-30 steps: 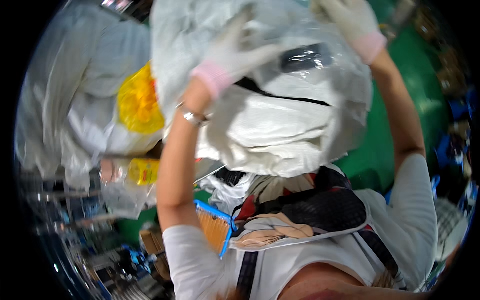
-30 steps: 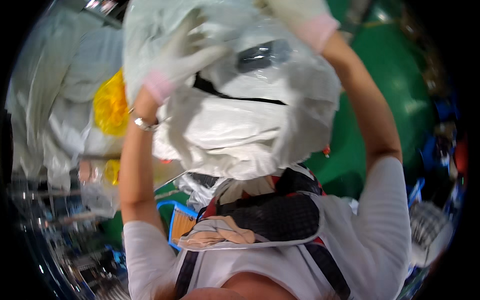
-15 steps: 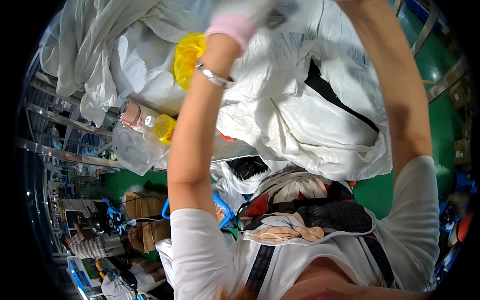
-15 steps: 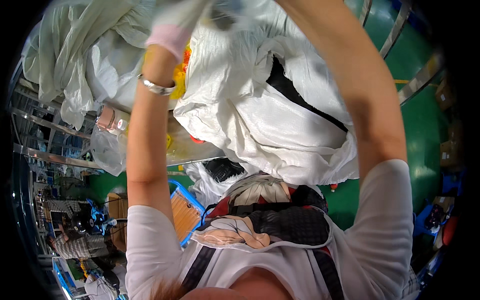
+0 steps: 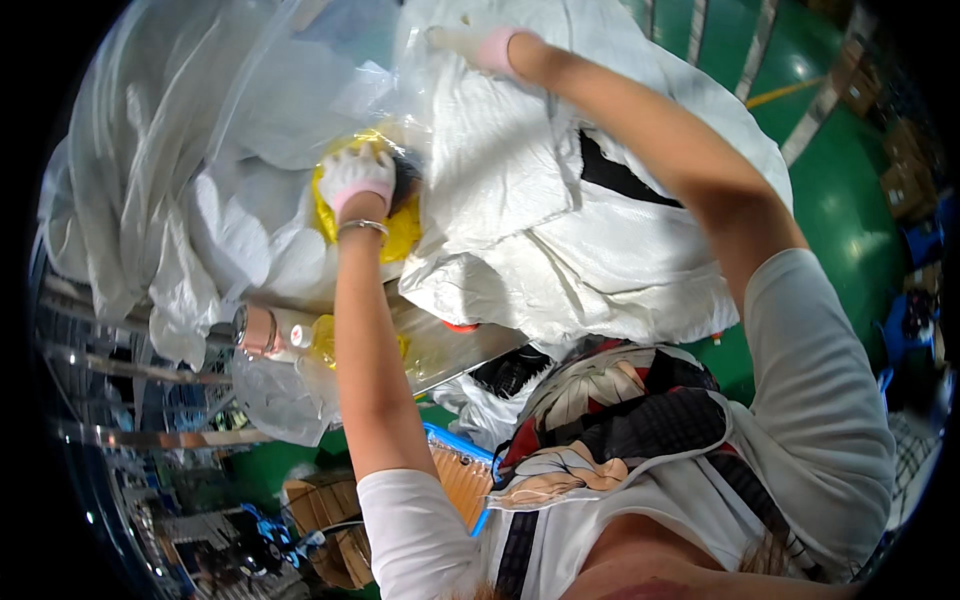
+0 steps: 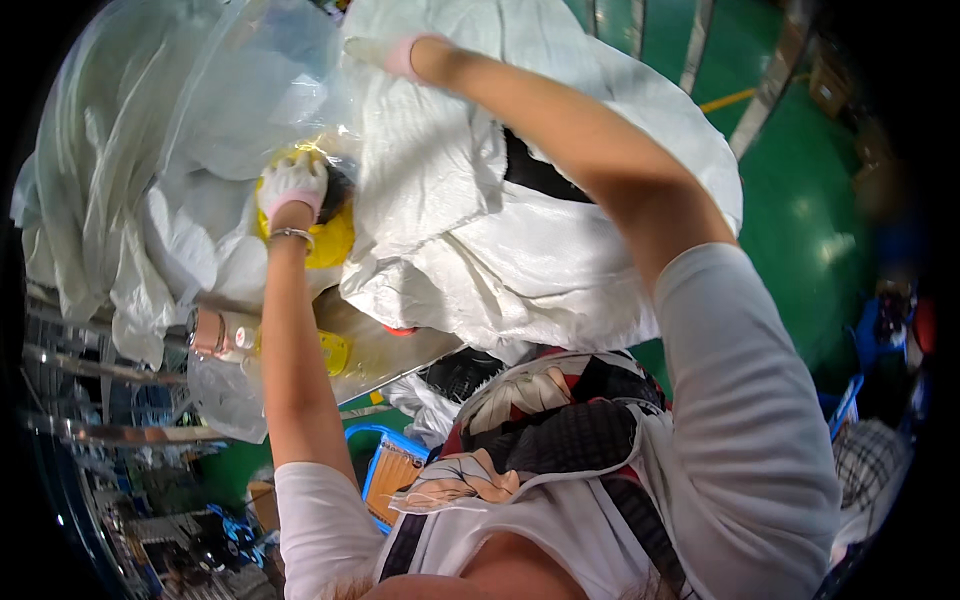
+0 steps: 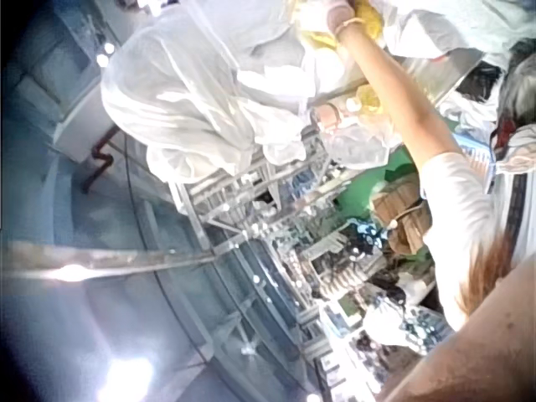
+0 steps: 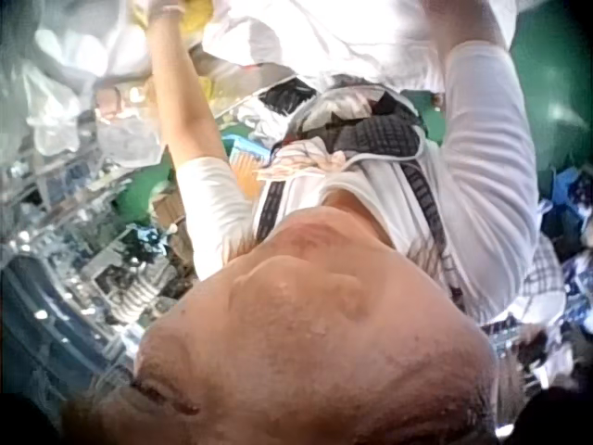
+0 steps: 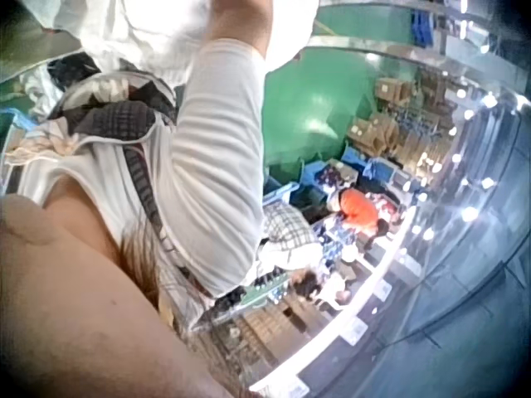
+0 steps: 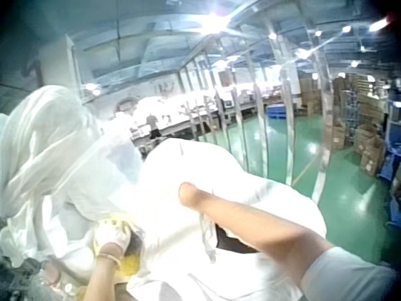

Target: The person arranges black shoe soles on a metal table and retrieves more soles from large white storage bags.

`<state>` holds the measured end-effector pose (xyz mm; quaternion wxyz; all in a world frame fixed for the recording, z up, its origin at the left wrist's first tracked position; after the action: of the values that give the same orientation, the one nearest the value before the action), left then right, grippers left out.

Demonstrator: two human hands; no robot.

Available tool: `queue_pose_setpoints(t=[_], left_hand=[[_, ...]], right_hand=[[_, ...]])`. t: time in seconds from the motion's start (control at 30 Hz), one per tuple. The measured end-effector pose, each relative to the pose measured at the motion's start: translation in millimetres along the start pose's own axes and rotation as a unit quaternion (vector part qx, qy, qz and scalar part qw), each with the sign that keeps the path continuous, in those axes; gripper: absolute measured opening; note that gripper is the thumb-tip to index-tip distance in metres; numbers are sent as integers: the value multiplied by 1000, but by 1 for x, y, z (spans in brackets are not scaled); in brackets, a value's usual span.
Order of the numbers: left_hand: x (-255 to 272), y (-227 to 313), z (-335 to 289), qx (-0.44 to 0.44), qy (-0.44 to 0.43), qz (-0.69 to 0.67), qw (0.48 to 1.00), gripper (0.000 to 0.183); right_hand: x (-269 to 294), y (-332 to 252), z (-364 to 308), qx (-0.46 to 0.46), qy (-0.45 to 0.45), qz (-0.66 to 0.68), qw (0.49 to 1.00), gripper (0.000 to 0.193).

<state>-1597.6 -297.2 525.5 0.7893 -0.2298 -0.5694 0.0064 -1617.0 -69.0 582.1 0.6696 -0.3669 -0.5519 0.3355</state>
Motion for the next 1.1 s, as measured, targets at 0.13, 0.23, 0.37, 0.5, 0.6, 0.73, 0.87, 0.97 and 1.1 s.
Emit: queue_pose_setpoints(t=[0.13, 0.23, 0.37, 0.5, 0.6, 0.73, 0.87, 0.97, 1.1], left_hand=[[-32, -28, 26, -76, -10, 54, 996, 42], [15, -10, 14, -72, 71, -64, 993, 38], [94, 75, -24, -147, 218, -338, 904, 28], [118, 209, -68, -431, 137, -446, 772, 23], [64, 237, -35, -354, 41, -276, 893, 28], [71, 235, -20, -319, 122, -111, 933, 52], [123, 216, -4, -254, 143, 78, 953, 59], [112, 185, 7, -248, 109, 64, 961, 42], [126, 265, -51, -433, 77, -221, 871, 31]], right_hand=[[41, -17, -78, 162, 11, -200, 966, 44], [74, 3, -120, 16, -203, -375, 904, 39], [71, 90, -171, -108, -241, -367, 892, 36], [65, 121, -170, 7, -126, -475, 871, 32], [103, 119, -160, 53, 85, -470, 877, 31], [163, 116, -164, 193, 232, -545, 783, 52], [196, 94, -180, 144, 230, -581, 767, 54], [157, 84, -184, 39, -35, -620, 783, 42], [126, 112, -233, 331, -73, -538, 771, 18]])
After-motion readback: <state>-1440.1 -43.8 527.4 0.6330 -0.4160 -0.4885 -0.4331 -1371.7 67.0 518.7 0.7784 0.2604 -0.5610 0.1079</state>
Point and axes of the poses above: each hand's wrist, its own z-axis towards the middle knuckle, its own x-axis out of the back of the hand, y = z × x, the point moved 7 cm from there along z, towards the middle knuckle, and after that the axes turned 13 degrees about -x, right-handed, at the moved point
